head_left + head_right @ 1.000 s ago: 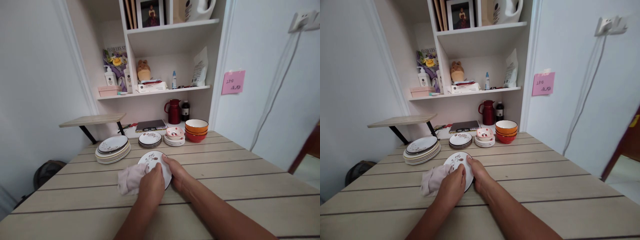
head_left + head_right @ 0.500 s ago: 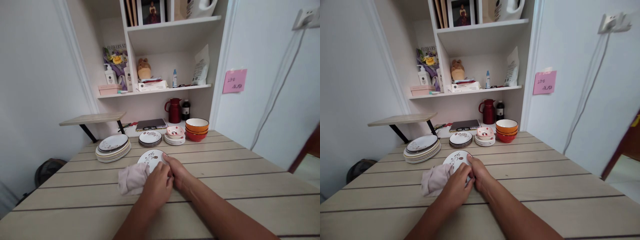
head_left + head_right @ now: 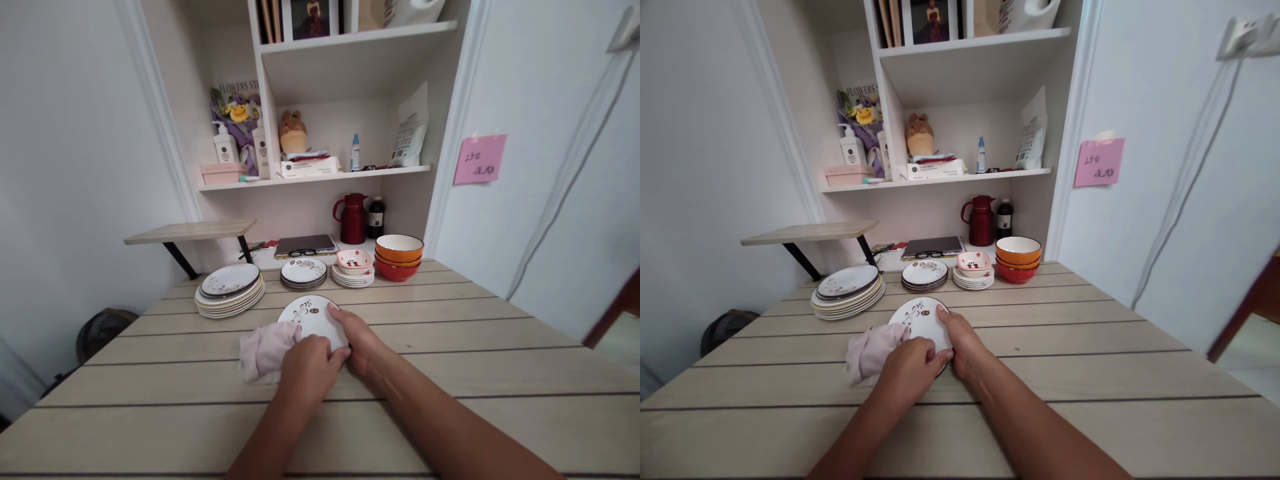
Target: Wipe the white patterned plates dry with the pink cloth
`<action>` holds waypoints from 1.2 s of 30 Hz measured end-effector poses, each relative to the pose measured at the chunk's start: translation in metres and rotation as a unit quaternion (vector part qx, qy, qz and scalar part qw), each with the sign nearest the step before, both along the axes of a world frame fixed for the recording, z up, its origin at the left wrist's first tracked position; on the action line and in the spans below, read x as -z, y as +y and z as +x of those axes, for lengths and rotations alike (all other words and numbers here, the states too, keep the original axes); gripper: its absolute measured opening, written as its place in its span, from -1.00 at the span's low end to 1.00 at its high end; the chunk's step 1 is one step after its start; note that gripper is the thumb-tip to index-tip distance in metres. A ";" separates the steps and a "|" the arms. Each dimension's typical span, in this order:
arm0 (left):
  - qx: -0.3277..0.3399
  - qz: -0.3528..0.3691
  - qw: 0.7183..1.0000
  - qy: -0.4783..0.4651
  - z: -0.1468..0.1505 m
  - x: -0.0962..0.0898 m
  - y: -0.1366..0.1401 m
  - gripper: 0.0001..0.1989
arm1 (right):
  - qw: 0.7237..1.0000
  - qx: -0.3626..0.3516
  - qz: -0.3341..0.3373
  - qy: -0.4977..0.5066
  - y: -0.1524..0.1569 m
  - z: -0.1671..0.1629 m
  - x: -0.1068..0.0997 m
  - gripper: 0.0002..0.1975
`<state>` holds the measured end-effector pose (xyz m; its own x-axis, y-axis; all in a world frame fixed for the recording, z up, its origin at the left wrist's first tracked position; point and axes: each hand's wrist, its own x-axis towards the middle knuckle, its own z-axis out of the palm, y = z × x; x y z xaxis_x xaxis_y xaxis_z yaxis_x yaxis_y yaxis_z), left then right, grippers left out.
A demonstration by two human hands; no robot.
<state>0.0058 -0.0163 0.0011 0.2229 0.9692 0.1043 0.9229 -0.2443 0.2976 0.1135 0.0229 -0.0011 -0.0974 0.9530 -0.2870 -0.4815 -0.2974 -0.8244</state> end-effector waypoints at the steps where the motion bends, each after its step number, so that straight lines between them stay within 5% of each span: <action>1: 0.008 0.002 1.000 0.003 0.000 0.000 0.000 -0.56 | 1.000 0.001 0.001 -0.003 0.000 0.000 0.000 -0.74; 16: 0.136 0.038 0.990 0.031 -0.001 -0.006 -0.005 -0.64 | 1.000 -0.005 -0.013 -0.007 0.000 0.001 0.000 -0.74; 30: -0.004 0.002 1.000 -0.001 -0.001 -0.001 -0.001 -0.58 | 1.000 0.000 -0.002 -0.009 0.000 0.000 0.001 -0.77; 36: 0.062 0.009 0.997 0.044 -0.003 -0.002 -0.001 -0.52 | 1.000 -0.003 -0.009 -0.011 0.001 0.001 0.002 -0.74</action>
